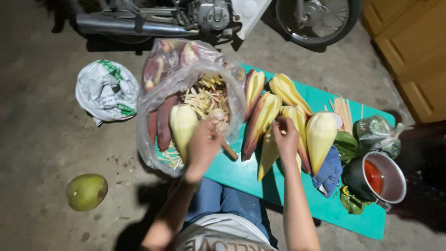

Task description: The person peels the outer layers of several banana blossoms using a knife. They remove the outer bracts and place the peeled blossoms on a green cutting board while discarding the waste into a plastic bag.

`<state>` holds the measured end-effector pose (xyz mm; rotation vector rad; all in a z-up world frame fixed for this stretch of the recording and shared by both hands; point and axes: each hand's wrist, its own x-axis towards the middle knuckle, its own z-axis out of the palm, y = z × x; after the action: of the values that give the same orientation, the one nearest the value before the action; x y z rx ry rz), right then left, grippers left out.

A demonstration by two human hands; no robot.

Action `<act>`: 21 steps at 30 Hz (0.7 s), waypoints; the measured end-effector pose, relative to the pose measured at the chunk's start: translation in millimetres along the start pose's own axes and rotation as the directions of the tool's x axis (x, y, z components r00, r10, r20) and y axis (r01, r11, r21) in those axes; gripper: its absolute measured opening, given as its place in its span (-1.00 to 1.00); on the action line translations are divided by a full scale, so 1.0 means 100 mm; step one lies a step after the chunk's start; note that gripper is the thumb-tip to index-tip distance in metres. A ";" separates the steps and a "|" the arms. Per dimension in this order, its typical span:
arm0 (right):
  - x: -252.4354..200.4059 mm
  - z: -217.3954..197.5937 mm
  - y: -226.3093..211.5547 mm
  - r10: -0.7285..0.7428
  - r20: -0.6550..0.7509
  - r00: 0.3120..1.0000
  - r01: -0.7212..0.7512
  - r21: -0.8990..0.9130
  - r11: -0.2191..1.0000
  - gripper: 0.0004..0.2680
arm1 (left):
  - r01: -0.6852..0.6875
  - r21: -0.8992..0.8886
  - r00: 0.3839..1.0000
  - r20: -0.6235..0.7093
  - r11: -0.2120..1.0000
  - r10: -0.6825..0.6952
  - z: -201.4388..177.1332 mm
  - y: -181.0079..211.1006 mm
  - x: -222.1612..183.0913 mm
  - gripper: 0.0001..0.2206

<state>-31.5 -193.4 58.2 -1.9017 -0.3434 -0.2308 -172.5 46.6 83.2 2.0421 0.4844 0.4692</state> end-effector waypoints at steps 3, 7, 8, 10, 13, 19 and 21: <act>-0.31 0.00 -0.06 0.187 0.037 0.982 -0.190 0.160 0.969 -0.89 | -0.002 0.269 0.932 -0.350 0.963 0.100 -0.54 -0.24 -0.17 -0.25; -0.54 0.18 -0.09 0.178 0.147 0.973 -0.209 0.233 0.950 -0.90 | 0.013 0.339 0.932 -0.344 0.941 0.112 -0.52 -0.52 -0.05 0.06; -0.62 0.21 -0.10 0.181 0.170 0.969 -0.218 0.232 0.948 -0.89 | 0.000 0.335 0.936 -0.331 0.942 0.118 -0.44 -0.57 -0.02 0.09; -0.74 0.23 -0.11 0.213 0.199 0.957 -0.254 0.208 0.945 -0.90 | 0.169 0.283 0.936 -0.345 0.944 -0.065 -0.34 -0.64 0.04 0.04; -0.85 0.09 -0.17 0.249 0.211 0.945 -0.281 0.135 0.950 -0.90 | 0.154 0.015 0.942 -0.305 0.988 -0.143 -0.39 -0.66 0.04 -0.14; -0.94 0.04 -0.41 0.193 0.198 0.961 -0.247 0.297 0.922 -0.78 | 0.029 -0.738 0.993 -0.059 0.675 -0.107 -0.40 -0.34 -0.08 -0.35; -0.94 0.11 -0.54 0.093 0.236 0.967 -0.178 0.375 0.910 -0.66 | 0.076 -0.809 0.997 0.060 0.583 -0.047 -0.19 -0.16 -0.12 -0.40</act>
<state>-138.6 -177.3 71.1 -1.5425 -0.3680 0.1329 -194.9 62.1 76.6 1.1163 0.2352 0.4933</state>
